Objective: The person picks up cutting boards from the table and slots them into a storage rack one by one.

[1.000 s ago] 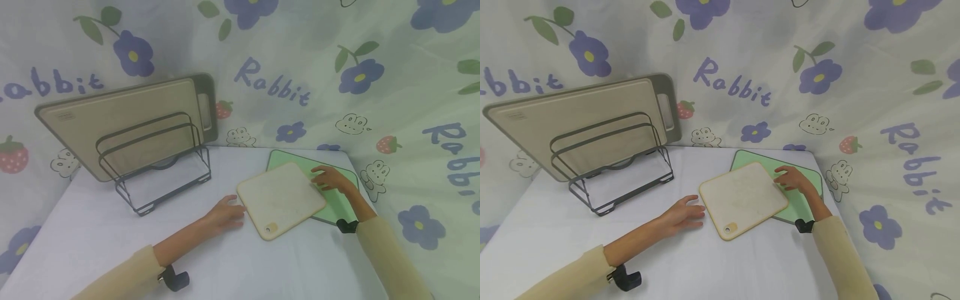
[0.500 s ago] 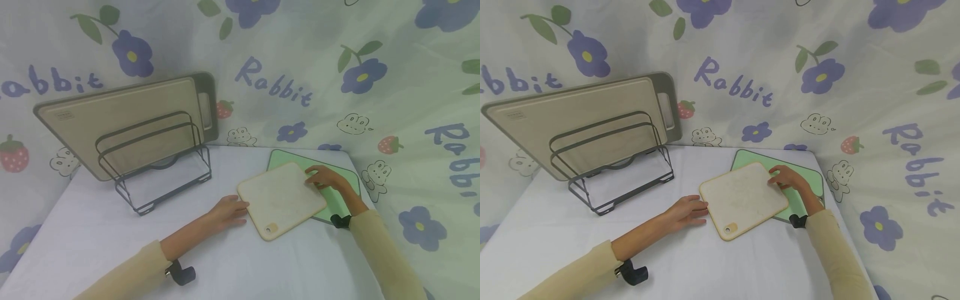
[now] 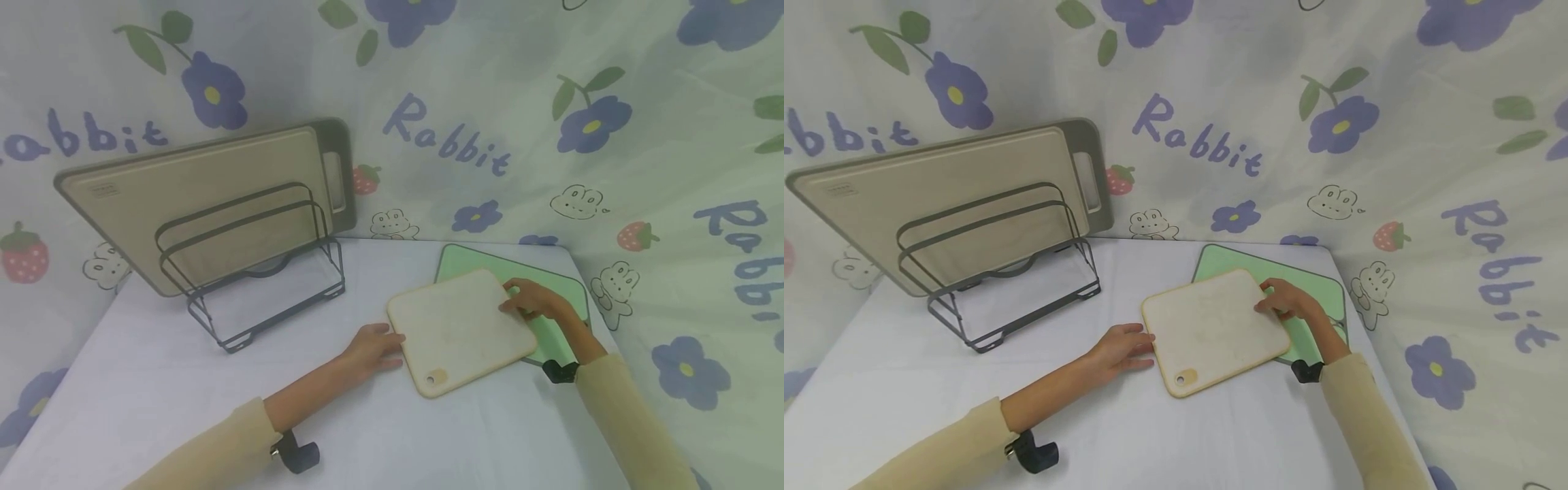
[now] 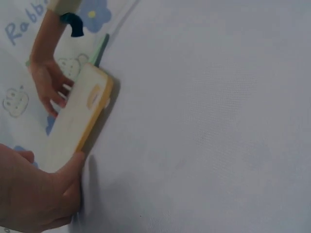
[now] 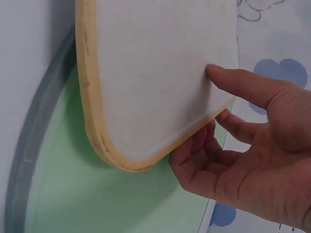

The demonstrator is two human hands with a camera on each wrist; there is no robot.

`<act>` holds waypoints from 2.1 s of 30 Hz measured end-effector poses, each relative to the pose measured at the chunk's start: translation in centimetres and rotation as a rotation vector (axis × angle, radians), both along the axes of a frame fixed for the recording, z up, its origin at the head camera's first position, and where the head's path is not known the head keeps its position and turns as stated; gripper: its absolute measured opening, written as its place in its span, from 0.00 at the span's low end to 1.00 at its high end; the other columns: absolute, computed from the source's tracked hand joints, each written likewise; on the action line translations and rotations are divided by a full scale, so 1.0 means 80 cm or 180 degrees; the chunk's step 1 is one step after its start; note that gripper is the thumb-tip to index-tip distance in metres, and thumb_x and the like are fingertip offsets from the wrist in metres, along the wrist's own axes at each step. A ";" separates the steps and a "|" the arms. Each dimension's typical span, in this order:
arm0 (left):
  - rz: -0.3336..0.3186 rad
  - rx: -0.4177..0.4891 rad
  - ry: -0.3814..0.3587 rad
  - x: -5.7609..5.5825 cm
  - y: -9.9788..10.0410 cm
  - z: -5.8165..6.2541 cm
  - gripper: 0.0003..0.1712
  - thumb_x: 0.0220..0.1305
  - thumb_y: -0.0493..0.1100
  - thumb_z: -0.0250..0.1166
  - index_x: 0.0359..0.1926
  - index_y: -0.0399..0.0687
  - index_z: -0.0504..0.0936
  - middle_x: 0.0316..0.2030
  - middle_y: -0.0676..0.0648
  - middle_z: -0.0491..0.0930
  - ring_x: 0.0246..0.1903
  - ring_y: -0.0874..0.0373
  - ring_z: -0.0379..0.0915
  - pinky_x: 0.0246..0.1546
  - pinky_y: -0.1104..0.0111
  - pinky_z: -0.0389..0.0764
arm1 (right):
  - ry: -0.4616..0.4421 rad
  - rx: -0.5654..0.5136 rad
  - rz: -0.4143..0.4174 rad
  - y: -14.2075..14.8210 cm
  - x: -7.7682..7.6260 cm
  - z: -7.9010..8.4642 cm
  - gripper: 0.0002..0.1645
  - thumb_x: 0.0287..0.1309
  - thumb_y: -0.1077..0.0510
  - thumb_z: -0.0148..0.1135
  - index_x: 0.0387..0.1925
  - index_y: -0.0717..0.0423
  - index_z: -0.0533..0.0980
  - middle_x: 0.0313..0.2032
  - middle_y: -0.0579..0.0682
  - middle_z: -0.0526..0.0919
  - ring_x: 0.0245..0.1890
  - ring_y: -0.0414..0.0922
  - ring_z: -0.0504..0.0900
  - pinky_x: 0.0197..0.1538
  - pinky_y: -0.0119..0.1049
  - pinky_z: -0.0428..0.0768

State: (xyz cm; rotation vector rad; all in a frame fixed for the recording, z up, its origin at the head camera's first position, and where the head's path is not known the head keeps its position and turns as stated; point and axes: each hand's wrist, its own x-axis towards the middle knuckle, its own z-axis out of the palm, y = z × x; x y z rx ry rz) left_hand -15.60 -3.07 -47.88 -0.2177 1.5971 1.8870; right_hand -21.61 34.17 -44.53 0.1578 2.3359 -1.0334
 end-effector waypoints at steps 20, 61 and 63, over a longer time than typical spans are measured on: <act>0.0285 -0.0327 0.0206 -0.003 -0.010 0.014 0.32 0.64 0.34 0.63 0.64 0.35 0.59 0.57 0.34 0.66 0.49 0.44 0.72 0.45 0.54 0.85 | 0.0221 -0.0475 -0.0232 -0.017 0.030 0.013 0.41 0.63 0.57 0.68 0.67 0.66 0.55 0.51 0.66 0.72 0.44 0.52 0.76 0.46 0.49 0.85; 0.0137 -0.1056 0.1608 0.010 -0.094 0.093 0.20 0.69 0.33 0.58 0.57 0.35 0.60 0.49 0.35 0.67 0.44 0.45 0.78 0.40 0.59 0.86 | 0.1383 -0.0619 0.0008 -0.102 0.074 0.083 0.32 0.65 0.62 0.64 0.60 0.63 0.55 0.41 0.62 0.73 0.39 0.53 0.78 0.37 0.43 0.83; 0.0133 -0.1093 0.1665 0.012 -0.098 0.099 0.20 0.70 0.33 0.57 0.57 0.35 0.60 0.48 0.36 0.67 0.43 0.46 0.77 0.40 0.60 0.86 | 0.1450 -0.0612 0.0018 -0.107 0.076 0.086 0.32 0.65 0.62 0.64 0.60 0.63 0.55 0.40 0.62 0.73 0.38 0.52 0.77 0.37 0.42 0.82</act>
